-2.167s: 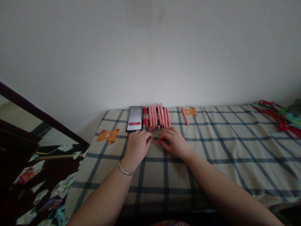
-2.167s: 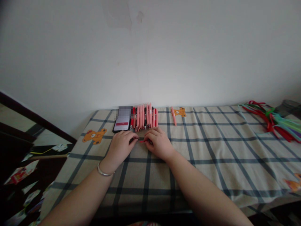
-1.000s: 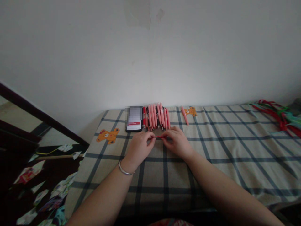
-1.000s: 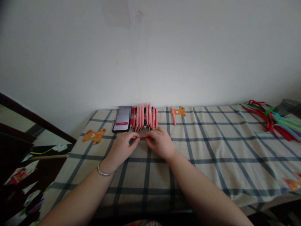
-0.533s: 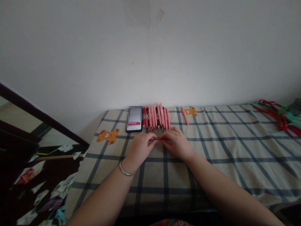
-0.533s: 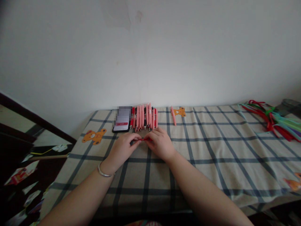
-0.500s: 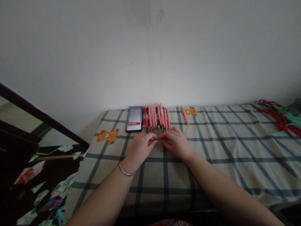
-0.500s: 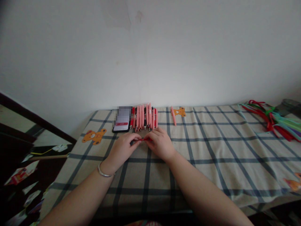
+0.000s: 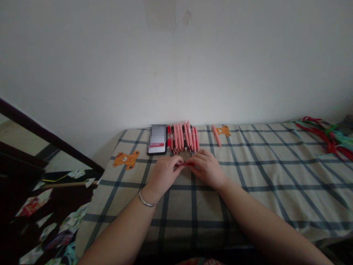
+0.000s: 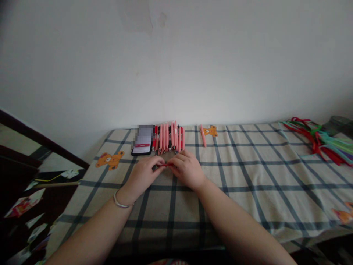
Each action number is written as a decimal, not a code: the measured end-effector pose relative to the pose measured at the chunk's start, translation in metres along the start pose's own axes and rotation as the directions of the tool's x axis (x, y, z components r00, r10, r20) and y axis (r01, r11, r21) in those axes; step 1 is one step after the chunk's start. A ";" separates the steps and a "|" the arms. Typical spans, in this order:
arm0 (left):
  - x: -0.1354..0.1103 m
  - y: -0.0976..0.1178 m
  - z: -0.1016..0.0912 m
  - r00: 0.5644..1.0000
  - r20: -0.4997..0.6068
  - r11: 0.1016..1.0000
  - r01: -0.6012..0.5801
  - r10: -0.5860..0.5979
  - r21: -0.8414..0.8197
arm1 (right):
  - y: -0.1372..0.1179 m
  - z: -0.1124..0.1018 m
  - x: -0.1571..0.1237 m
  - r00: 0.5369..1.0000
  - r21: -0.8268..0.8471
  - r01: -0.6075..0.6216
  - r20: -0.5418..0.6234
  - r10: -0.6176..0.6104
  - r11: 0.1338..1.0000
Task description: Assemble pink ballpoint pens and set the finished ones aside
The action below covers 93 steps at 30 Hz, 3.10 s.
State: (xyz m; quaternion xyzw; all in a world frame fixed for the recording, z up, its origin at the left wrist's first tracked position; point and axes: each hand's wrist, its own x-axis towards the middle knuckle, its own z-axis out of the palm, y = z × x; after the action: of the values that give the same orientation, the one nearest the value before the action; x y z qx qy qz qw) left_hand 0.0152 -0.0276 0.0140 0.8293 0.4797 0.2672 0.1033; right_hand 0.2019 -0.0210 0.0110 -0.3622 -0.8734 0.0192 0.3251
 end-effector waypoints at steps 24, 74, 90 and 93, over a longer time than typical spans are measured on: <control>-0.006 0.003 -0.015 0.971 0.082 0.827 0.145 -0.223 0.543 | 0.006 0.000 -0.002 0.979 0.024 -0.172 -0.107 0.174 0.985; 0.007 -0.015 -0.011 0.953 0.274 0.892 0.231 -0.127 -0.390 | 0.007 -0.002 -0.003 0.932 0.043 -0.229 -0.280 0.232 0.972; 0.006 -0.009 -0.013 0.968 0.229 0.946 0.164 -0.101 -0.280 | 0.004 -0.003 -0.003 0.952 0.012 -0.196 -0.237 0.193 0.981; 0.006 -0.009 -0.013 0.967 0.234 0.939 0.168 -0.098 -0.301 | 0.004 -0.004 -0.003 0.958 -0.011 -0.186 -0.223 0.179 0.982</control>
State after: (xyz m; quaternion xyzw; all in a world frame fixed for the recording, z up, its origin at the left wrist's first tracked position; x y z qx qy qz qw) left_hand 0.0037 -0.0196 0.0235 0.7912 0.4717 0.2420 0.3049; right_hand 0.2084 -0.0209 0.0107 -0.4463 -0.7948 -0.0051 0.4111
